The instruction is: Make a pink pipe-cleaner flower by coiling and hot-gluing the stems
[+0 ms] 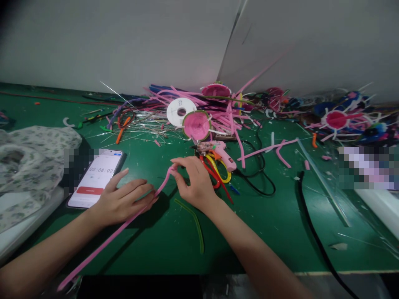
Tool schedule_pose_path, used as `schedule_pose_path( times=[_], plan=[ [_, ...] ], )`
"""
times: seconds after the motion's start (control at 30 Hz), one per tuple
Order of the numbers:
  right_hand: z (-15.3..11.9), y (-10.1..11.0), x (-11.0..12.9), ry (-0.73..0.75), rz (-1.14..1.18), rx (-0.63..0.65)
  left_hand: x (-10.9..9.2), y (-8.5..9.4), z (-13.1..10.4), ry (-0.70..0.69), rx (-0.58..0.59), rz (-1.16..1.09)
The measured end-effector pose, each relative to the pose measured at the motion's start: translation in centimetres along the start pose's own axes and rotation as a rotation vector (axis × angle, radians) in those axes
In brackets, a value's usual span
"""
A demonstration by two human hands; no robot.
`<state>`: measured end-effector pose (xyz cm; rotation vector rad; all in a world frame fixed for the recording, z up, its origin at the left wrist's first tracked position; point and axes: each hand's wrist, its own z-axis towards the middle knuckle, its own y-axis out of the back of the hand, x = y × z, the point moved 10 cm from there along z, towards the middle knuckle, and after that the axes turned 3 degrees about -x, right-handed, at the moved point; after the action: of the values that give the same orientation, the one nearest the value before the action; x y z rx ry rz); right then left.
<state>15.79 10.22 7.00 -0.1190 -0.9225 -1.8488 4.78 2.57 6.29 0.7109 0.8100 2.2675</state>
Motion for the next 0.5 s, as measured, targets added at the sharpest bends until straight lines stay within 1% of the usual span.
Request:
schedule_pose_path(
  times=[0.07, 0.13, 0.37, 0.5],
  plan=[
    [0.02, 0.33, -0.27, -0.037, 0.024, -0.032, 0.01, -0.01, 0.04, 0.0, 0.004, -0.004],
    [0.09, 0.19, -0.44, -0.059, 0.038, -0.02, 0.0, -0.06, 0.04, -0.001, 0.01, -0.009],
    [0.22, -0.25, -0.62, -0.058, 0.007, 0.016, 0.05, -0.09, -0.13, 0.012, -0.002, -0.024],
    [0.11, -0.48, -0.67, -0.065, 0.01, 0.027, -0.04, -0.17, -0.14, -0.002, 0.012, -0.033]
  ],
)
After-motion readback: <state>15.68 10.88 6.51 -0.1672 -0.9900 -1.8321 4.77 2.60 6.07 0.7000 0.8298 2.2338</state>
